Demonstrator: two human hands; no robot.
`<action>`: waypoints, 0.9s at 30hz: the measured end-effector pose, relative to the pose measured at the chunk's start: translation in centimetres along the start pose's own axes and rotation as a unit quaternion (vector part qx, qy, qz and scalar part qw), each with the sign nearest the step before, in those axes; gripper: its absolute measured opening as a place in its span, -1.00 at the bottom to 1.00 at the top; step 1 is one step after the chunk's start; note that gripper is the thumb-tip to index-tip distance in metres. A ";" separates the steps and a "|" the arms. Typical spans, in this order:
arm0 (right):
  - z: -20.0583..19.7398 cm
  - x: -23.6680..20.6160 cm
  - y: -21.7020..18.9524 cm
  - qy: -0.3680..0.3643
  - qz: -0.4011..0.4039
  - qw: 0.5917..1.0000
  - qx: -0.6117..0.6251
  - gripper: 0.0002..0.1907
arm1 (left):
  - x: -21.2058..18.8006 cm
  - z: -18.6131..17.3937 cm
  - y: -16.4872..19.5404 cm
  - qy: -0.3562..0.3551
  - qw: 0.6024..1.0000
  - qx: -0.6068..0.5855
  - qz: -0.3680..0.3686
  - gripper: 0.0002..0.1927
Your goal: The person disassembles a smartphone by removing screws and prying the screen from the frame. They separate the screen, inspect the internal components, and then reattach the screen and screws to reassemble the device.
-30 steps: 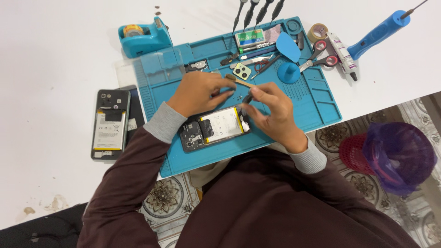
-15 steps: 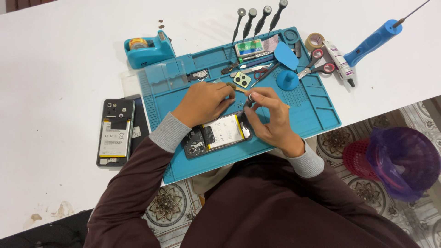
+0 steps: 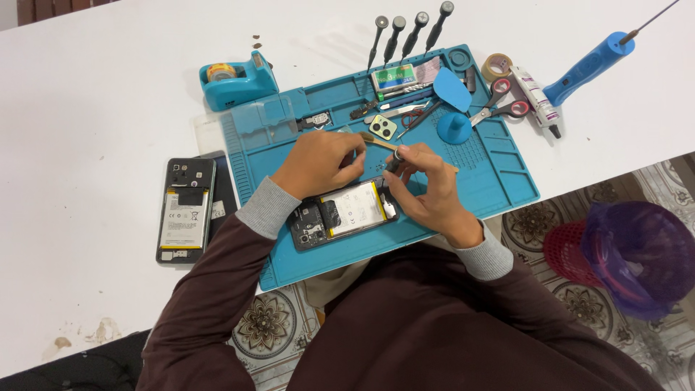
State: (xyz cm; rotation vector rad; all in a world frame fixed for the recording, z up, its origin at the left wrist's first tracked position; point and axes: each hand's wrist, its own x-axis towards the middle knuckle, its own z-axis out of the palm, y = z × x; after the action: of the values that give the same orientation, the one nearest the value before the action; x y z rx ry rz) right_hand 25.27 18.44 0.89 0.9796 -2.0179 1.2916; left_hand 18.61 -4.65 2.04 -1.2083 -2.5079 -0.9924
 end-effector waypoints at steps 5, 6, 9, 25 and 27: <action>-0.2 -0.6 0.1 0.007 0.026 1.000 0.012 -0.39 | -0.2 0.0 -0.5 0.028 1.000 0.008 0.009 -0.86; -0.2 -0.6 0.2 0.010 0.034 0.999 0.016 -0.39 | -0.3 -0.1 -0.7 0.020 1.000 0.014 0.002 -0.86; -0.2 -0.6 0.4 0.017 0.047 0.999 0.008 -0.40 | -0.3 -0.6 -1.2 -0.001 0.999 0.029 -0.017 -0.86; -1.1 -2.0 0.9 0.114 -0.054 0.992 0.002 -0.29 | -0.3 1.6 -0.7 -0.068 0.886 -0.442 -0.124 -0.76; -1.1 -2.2 0.9 0.108 -0.047 0.993 0.025 -0.28 | -0.2 1.7 -0.8 -0.075 0.885 -0.442 -0.122 -0.76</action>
State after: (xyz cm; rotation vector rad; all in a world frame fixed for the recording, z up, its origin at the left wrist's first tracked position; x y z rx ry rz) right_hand 25.90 20.34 -0.80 0.9045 -1.7626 1.3425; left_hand 18.35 -4.06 0.21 -1.1699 -2.3796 -2.3569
